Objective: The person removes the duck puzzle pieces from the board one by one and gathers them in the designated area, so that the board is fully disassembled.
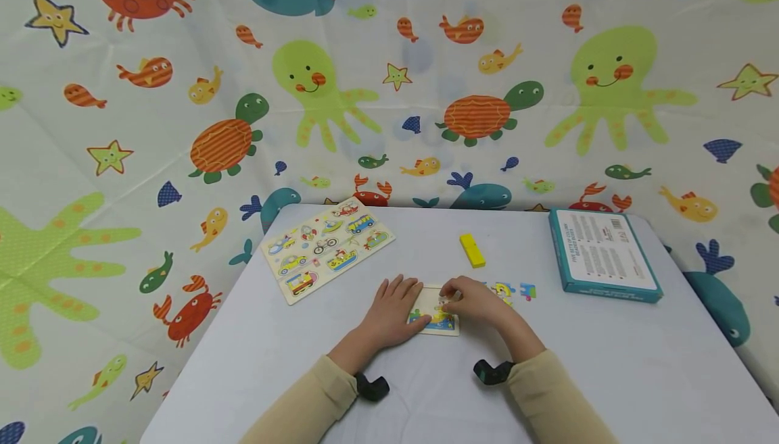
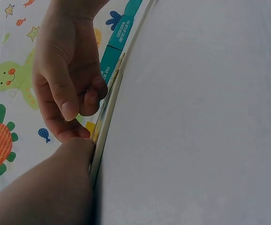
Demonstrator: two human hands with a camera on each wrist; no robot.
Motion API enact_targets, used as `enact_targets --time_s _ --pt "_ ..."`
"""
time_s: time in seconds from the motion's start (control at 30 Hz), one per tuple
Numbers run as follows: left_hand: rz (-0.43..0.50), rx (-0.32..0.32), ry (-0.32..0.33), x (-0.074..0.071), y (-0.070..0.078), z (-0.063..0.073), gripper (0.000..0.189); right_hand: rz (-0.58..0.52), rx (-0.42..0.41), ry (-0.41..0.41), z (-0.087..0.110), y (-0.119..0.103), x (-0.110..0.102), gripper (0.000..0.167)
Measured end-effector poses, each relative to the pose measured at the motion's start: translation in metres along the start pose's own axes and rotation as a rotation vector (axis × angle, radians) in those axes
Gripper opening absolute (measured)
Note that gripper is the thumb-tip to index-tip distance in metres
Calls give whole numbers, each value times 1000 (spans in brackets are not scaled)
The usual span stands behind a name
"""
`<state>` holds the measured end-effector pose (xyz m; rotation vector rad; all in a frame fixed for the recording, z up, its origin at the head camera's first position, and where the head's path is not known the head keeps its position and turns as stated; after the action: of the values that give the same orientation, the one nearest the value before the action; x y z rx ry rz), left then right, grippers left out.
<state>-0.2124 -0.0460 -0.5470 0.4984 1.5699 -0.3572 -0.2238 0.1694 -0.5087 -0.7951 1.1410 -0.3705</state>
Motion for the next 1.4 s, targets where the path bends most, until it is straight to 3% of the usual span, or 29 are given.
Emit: enact_targets --time_s 0.23,0.6,1.07,1.4 --pt "-4 5 8 3 -1 -1 75 33 -28 1 -2 1 7 20" --pt "7 -1 1 2 0 -1 75 92 -6 6 -4 -1 11 13" --pt "15 -1 11 3 0 -1 75 63 2 -6 -3 -6 11 27" --pt "19 3 14 1 0 0 75 -16 56 9 -5 3 11 5"
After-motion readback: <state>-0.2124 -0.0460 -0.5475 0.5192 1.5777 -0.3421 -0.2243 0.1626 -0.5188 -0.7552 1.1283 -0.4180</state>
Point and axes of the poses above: each hand's wrist, its own z-axis away from the middle knuckle, its own x-axis out of the palm, y = z × x, the point moved 2 cm from there along -z, towards the middle knuckle, and after that the axes turned 3 degrees about -z, right-handed, at the moved point
